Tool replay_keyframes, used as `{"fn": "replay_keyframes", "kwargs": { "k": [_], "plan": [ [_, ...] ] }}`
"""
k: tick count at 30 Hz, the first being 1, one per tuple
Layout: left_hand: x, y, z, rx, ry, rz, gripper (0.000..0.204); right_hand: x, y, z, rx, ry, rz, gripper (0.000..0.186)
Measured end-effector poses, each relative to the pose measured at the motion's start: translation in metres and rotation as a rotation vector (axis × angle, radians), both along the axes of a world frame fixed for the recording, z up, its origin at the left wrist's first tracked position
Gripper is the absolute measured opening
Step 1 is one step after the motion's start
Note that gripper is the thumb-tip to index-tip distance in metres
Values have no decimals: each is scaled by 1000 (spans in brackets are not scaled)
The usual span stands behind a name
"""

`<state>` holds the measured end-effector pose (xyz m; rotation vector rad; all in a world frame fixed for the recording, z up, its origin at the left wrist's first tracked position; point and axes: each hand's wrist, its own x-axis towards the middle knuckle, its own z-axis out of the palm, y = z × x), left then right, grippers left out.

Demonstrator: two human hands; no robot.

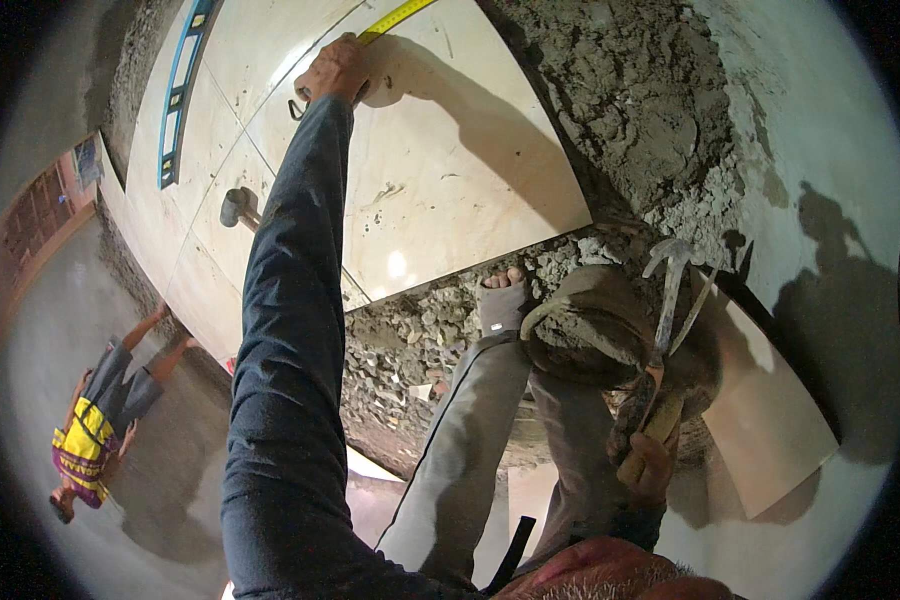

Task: The person prepares the substrate by breaking up debris with a hammer and trowel, then measures the layout with a tape measure before applying mortar for new tiles.

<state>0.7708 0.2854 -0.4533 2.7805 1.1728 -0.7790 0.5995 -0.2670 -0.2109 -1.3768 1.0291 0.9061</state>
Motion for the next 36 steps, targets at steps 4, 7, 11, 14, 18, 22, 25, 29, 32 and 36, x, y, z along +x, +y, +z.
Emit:
{"fn": "replay_keyframes", "kwargs": {
  "k": [4,7,11,14,18,22,25,29,32,36],
  "plan": [
    [-4,11,-13,25,3,-76,32,-2,-7,-12,176,-7,-139,65],
    [-12,27,-28,86,-43,-175,32,-1,-5,-14,-56,-61,-13,59],
    [-4,31,-43,-52,-4,-346,34,-5,-21,-40,-395,-251,240,59],
    [-7,74,-64,-232,-14,-571,38,42,-38,-51,-481,-460,720,66],
    [-15,148,-124,-313,65,-373,44,139,-32,-87,-1007,-791,1587,63],
    [-23,122,-133,-298,-192,-588,44,238,8,-83,-1208,-723,1619,61],
    [-17,102,-109,-370,-245,-490,42,313,46,-92,-1120,-1190,1712,68],
    [-19,68,-59,-365,-264,-343,41,380,119,-121,-1293,-625,1906,63],
    [-19,52,-46,-252,-185,-289,42,426,82,-145,-923,-799,1933,60],
    [-13,47,-47,-174,-186,-290,40,430,38,-153,-397,-959,1782,58]
  ]
}}
